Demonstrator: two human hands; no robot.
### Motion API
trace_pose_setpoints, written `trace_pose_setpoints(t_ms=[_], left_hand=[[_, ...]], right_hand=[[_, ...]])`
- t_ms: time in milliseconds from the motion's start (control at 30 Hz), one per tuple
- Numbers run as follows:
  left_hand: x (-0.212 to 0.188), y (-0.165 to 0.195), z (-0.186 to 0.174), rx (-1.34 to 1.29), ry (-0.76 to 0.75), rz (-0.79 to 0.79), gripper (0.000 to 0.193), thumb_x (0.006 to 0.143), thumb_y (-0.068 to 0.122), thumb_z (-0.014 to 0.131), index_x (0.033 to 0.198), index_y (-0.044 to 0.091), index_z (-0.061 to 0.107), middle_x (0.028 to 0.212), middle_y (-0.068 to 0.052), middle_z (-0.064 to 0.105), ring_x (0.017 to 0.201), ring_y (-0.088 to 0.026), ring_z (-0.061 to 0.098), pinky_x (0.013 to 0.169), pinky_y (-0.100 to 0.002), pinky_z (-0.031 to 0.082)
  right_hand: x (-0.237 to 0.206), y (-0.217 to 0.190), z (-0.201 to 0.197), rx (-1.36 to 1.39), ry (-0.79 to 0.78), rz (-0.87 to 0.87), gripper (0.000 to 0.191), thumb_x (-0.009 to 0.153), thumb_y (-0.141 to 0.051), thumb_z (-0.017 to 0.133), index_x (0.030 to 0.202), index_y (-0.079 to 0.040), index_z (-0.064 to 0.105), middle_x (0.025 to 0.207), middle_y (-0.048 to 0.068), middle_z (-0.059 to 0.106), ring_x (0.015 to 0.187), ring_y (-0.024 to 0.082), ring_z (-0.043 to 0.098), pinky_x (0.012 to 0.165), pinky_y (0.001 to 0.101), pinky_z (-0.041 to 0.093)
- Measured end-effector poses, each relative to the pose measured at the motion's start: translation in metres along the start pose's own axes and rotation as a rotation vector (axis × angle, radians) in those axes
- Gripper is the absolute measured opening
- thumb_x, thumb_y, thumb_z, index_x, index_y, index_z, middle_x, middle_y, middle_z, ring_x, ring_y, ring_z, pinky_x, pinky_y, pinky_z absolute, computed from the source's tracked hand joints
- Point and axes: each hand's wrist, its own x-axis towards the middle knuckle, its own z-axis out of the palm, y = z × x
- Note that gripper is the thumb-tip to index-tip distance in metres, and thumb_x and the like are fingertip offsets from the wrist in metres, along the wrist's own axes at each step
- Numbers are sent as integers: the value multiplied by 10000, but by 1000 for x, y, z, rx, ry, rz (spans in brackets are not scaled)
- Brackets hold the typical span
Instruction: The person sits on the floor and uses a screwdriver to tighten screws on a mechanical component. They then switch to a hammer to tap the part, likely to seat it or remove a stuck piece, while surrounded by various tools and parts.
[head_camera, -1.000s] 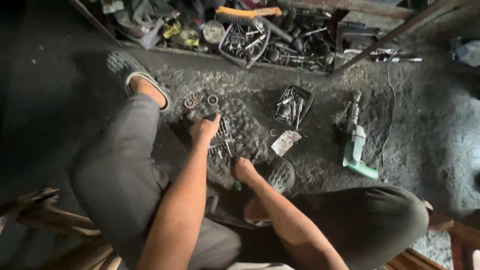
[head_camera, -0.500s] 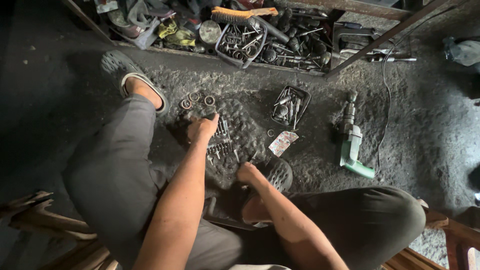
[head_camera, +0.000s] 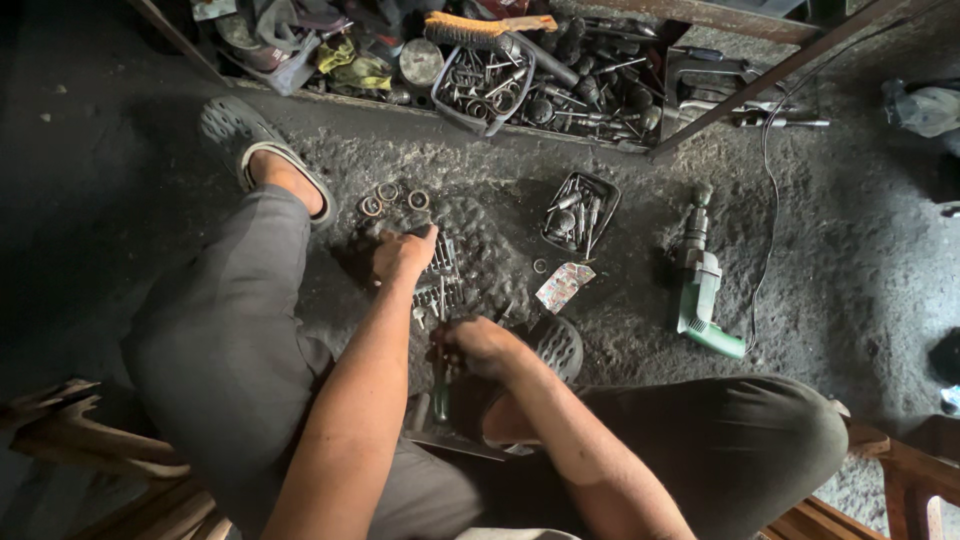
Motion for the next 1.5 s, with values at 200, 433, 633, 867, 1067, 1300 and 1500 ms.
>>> trace_pose_setpoints(t_ms=[200, 433, 633, 867, 1067, 1300, 1500], left_hand=[[-4, 2, -3, -13, -10, -31, 1159, 828, 864, 495, 1509, -59, 330, 1305, -271, 652, 1119, -391, 709, 910, -475, 593], [-1, 1, -5, 11, -9, 2, 1179, 832, 864, 489, 1505, -87, 306, 1292, -271, 645, 1091, -393, 720, 876, -482, 610], [-1, -3, -2, -60, 21, 9, 1171, 807, 858, 546, 1474, -89, 370, 1282, -274, 667, 1118, -394, 710, 905, -480, 598], [-5, -2, -3, -67, 21, -2, 1156, 790, 847, 576, 1471, -64, 367, 1309, -283, 639, 1152, -403, 683, 938, -480, 578], [-3, -1, -3, 64, 61, 97, 1116, 844, 837, 474, 1478, -76, 380, 1497, -227, 486, 1169, -435, 666, 896, -525, 596], [0, -3, 0, 29, 27, 98, 1080, 862, 846, 465, 1442, -65, 473, 1508, -232, 504, 1212, -440, 651, 932, -539, 578], [-5, -1, -3, -82, 22, -15, 1164, 779, 847, 562, 1492, -51, 364, 1314, -290, 640, 1162, -434, 682, 944, -521, 579]], right_hand=[[2, -2, -2, 338, -149, 38, 159, 984, -76, 521, 907, -16, 647, 766, 104, 647, 542, 126, 418, 510, 296, 406], [-9, -21, 4, 551, -169, -39, 145, 984, -50, 517, 981, 10, 650, 853, 82, 684, 546, 65, 406, 488, 183, 333], [-4, -9, 7, 461, -152, -66, 125, 1003, -79, 552, 996, 0, 647, 804, 67, 645, 540, 120, 480, 502, 275, 428], [43, 37, 3, -1108, 445, -421, 213, 1012, -166, 535, 1048, -30, 694, 888, 142, 708, 785, 280, 649, 721, 399, 519], [46, 24, -12, -1777, 65, -295, 229, 959, -278, 640, 1005, -94, 768, 977, 134, 723, 925, 323, 719, 809, 412, 584], [2, 7, -3, -286, -208, -287, 195, 906, -112, 628, 1009, -18, 764, 952, 112, 781, 844, 226, 712, 755, 369, 558], [5, -4, 3, 274, -81, -73, 129, 958, -150, 680, 1005, -34, 710, 881, 89, 705, 738, 217, 653, 653, 364, 509]])
